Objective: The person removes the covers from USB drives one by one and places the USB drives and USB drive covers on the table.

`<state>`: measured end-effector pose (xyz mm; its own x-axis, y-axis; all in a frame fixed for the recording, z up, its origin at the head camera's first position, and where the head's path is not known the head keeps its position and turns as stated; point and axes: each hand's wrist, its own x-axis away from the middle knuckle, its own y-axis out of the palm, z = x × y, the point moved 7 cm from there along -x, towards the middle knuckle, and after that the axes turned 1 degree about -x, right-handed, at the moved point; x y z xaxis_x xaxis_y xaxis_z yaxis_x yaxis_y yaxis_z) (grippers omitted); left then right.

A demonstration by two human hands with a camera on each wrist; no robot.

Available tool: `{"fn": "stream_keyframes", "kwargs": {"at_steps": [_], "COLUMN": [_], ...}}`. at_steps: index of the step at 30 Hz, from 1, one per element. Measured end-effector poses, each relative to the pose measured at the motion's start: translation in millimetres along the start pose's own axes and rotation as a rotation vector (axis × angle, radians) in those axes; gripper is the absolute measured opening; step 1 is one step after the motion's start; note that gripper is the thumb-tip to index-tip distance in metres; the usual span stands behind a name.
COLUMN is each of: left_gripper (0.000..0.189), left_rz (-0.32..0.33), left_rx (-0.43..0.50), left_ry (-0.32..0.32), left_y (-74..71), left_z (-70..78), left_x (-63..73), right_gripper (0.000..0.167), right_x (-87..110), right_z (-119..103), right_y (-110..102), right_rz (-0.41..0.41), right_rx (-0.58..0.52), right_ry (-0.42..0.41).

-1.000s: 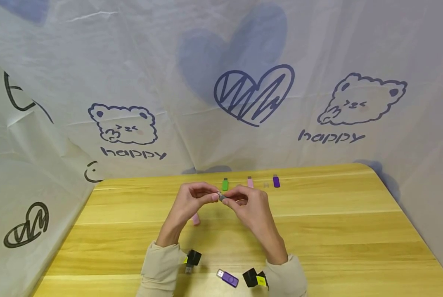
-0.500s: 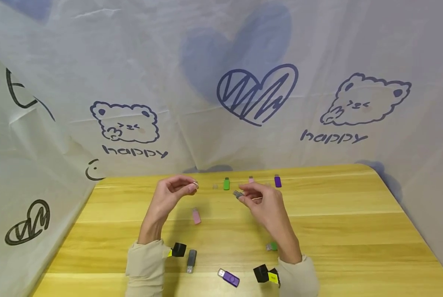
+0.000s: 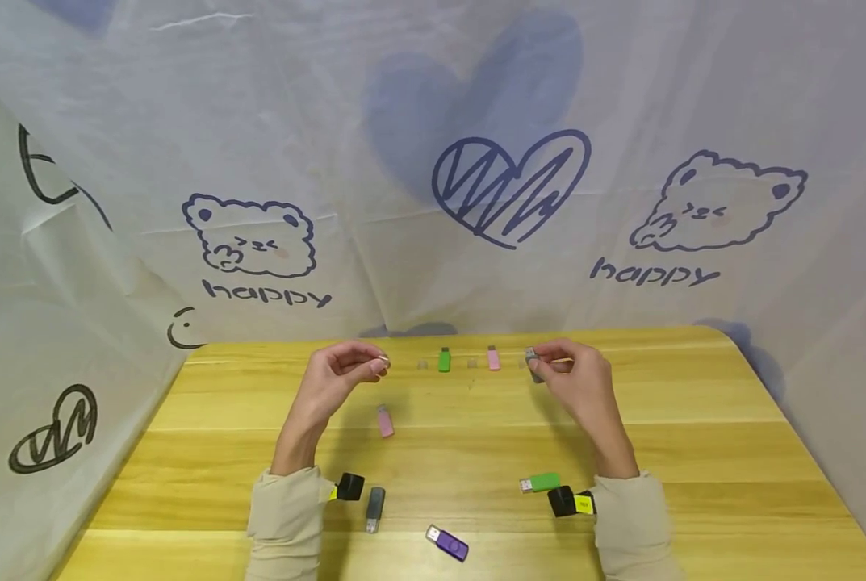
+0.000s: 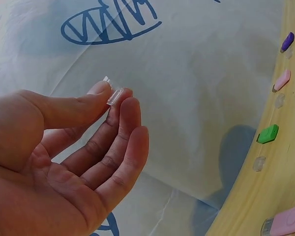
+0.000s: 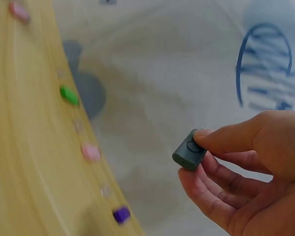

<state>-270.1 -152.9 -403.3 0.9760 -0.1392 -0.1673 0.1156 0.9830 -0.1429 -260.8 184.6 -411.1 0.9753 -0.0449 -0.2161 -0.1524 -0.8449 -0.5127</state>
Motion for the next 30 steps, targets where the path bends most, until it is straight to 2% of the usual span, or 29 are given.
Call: {"fn": "stream_keyframes", "kwargs": {"at_steps": [7, 11, 17, 26, 30], "left_gripper": [0.012, 0.012, 0.012, 0.011, 0.011], "left_rz": [0.002, 0.000, -0.009, -0.024, -0.028], "left_rx": [-0.007, -0.006, -0.016, -0.023, -0.023], "left_ry": [-0.004, 0.003, 0.004, 0.008, 0.004], "left_y": [-1.1, -0.4, 0.4, 1.3, 2.2], "left_z": [0.8, 1.3, -1.5, -0.4, -2.0], "left_x": [-0.5, -0.8, -0.8, -1.0, -1.2], "right_gripper": [0.026, 0.029, 0.034, 0.032, 0.029], "right_x": [-32.2, -50.0, -65.3, -72.3, -73.1], "right_z": [48.4, 74.5, 109.9, 124.8, 125.4], "right_y": [-26.5, -33.4, -35.0, -25.1, -24.6], "right_rz": [0.024, -0.008, -0.059, -0.075, -0.063], "right_rx": [0.052, 0.052, 0.012, 0.020, 0.075], "right_ry": [0.096, 0.151, 0.295, 0.327, 0.318]}}
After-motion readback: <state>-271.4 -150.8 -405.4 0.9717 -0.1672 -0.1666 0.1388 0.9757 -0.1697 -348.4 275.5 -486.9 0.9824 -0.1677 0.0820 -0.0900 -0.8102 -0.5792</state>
